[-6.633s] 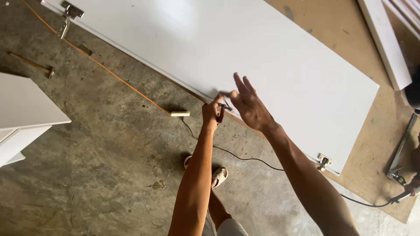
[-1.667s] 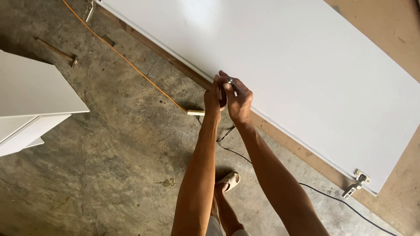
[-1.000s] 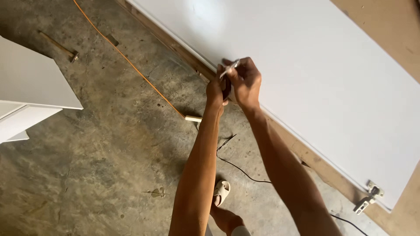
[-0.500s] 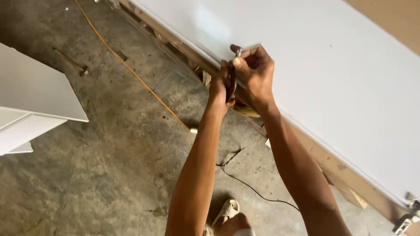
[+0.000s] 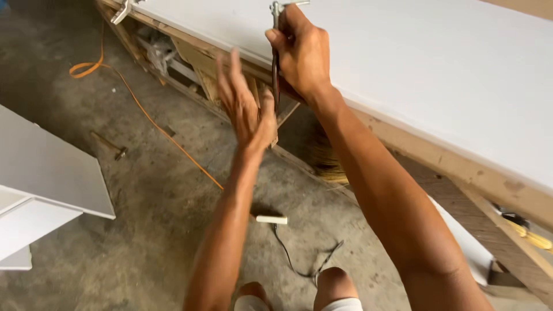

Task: The person positions and secures metal hinges onto a white door panel, first by hand and then using a power drill to drive screws into the panel's edge.

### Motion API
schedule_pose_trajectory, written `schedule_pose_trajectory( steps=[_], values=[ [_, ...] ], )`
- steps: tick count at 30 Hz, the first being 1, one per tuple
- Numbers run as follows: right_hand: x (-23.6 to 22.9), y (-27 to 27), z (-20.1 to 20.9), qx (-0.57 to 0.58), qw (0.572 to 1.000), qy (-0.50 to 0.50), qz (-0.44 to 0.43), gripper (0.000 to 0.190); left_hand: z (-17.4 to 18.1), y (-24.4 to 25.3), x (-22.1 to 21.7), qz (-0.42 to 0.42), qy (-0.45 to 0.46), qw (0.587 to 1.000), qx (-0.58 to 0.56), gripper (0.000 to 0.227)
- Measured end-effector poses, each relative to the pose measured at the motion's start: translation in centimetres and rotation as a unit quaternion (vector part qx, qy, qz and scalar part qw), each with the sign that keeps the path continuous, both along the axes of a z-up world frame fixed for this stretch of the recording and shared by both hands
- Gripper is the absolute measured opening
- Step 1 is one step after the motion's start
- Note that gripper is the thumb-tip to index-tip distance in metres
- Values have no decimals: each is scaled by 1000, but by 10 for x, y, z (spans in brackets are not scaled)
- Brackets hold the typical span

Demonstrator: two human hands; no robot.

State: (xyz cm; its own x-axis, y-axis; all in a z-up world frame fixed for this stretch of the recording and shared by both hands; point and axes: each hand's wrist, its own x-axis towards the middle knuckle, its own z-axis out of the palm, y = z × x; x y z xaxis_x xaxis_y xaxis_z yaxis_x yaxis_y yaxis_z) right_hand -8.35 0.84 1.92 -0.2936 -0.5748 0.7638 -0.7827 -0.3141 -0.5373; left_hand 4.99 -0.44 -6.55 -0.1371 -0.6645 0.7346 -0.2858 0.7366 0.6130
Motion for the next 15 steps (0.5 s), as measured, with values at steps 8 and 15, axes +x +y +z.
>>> schedule_pose_trajectory(
  steps=[8, 15],
  values=[
    [6, -8, 0, -53, 994, 83, -53, 28, 24, -39, 19, -111, -357, 926, -61, 110],
    [2, -12, -1, -48, 996, 45, -66, 26, 9, -58, 10, -209, -256, 935, -132, 92]
  ],
)
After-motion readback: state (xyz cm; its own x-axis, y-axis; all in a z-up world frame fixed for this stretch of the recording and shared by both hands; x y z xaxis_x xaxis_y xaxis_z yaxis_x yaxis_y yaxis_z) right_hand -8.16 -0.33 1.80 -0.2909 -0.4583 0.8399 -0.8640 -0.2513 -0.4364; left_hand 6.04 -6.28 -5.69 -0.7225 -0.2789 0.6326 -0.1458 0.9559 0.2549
